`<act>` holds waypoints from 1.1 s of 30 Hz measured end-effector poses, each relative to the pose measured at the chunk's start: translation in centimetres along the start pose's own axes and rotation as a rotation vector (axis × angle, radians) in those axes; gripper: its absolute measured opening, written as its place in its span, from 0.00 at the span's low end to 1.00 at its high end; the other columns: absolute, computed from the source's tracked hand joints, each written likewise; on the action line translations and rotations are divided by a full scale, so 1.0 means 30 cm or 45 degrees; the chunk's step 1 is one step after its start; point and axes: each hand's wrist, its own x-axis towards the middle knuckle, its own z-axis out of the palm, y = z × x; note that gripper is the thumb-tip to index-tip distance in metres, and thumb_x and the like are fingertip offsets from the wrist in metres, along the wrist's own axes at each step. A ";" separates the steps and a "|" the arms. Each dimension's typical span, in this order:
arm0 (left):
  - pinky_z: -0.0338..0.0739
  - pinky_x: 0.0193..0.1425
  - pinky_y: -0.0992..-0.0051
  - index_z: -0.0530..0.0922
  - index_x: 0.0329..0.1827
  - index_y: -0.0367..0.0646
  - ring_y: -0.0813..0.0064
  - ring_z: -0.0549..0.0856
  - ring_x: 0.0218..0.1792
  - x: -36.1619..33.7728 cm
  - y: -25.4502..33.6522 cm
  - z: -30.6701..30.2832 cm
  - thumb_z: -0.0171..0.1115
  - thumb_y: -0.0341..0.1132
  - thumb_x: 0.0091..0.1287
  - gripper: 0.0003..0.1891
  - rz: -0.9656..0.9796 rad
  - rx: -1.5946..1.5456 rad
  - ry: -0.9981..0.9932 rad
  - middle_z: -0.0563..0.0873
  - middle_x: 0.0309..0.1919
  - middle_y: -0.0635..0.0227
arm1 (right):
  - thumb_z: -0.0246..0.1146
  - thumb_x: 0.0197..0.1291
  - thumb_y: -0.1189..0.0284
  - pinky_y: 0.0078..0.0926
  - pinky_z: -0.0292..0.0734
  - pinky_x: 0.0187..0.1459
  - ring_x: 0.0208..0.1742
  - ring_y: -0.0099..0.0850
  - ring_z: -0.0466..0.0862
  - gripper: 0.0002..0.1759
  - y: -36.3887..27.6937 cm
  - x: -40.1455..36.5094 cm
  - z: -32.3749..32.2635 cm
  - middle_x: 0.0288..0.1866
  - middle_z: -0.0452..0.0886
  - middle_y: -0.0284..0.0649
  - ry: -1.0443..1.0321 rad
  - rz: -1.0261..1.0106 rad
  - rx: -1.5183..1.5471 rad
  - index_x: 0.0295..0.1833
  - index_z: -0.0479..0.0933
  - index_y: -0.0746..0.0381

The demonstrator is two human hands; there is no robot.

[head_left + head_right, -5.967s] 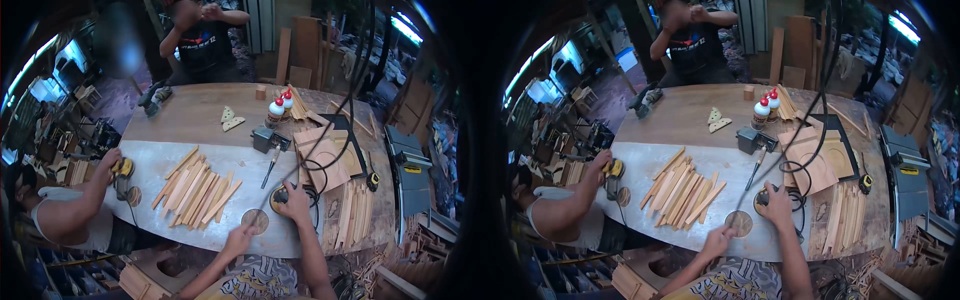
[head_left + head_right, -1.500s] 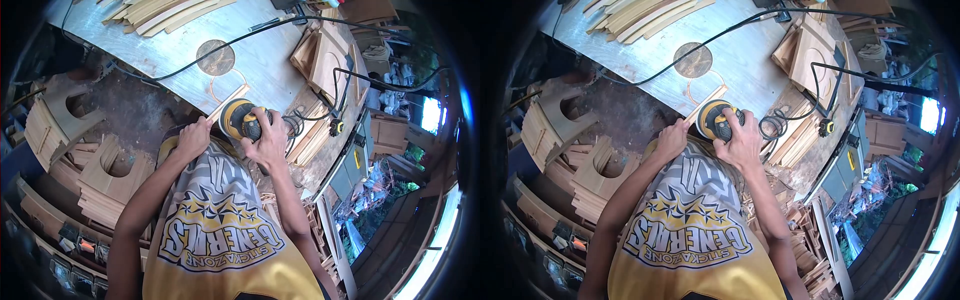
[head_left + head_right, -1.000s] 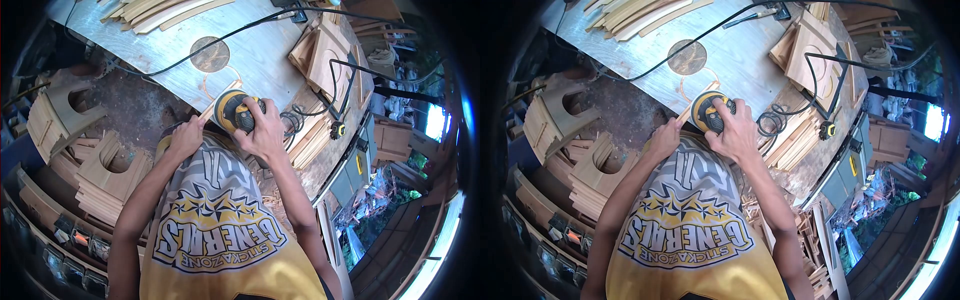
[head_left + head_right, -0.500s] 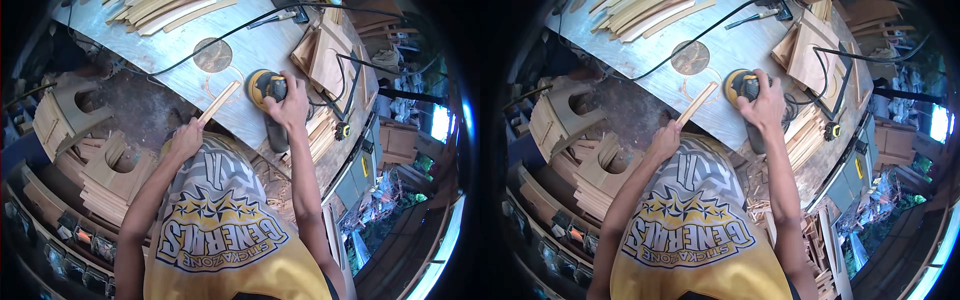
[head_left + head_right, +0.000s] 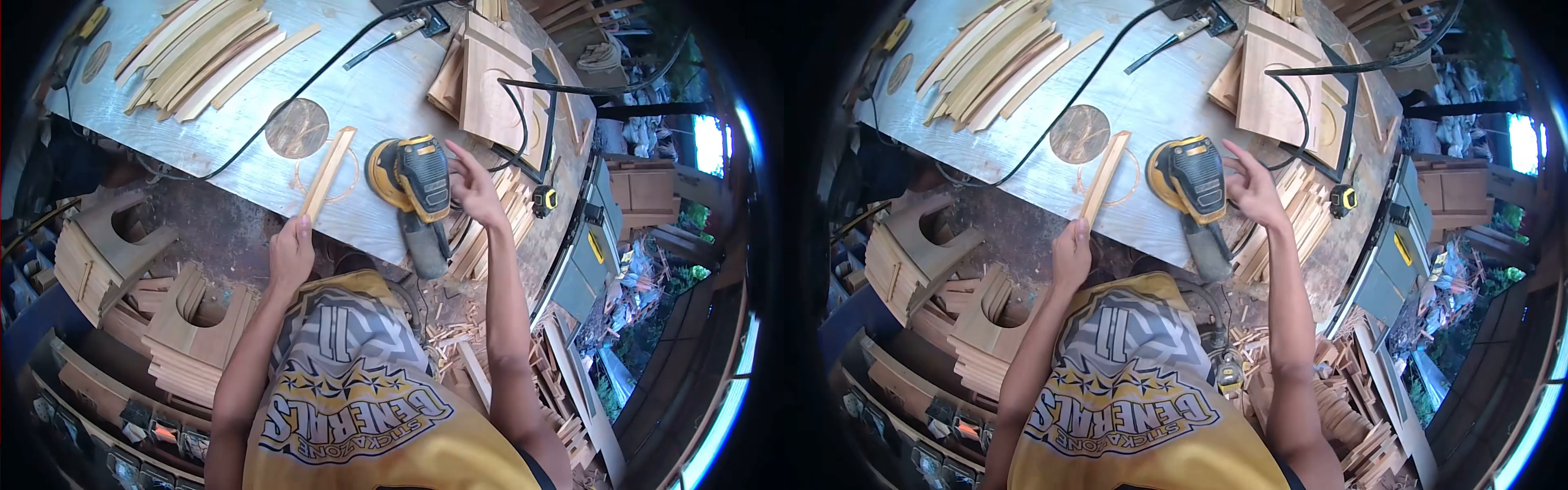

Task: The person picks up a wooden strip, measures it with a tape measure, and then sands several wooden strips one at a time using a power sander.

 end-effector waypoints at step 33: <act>0.73 0.34 0.47 0.74 0.34 0.36 0.36 0.80 0.27 -0.055 -0.091 0.050 0.41 0.44 0.82 0.22 -0.243 0.260 -0.034 0.78 0.20 0.42 | 0.74 0.53 0.62 0.45 0.60 0.74 0.74 0.44 0.67 0.43 -0.005 0.038 0.449 0.70 0.68 0.46 -0.478 -0.781 -0.504 0.72 0.62 0.61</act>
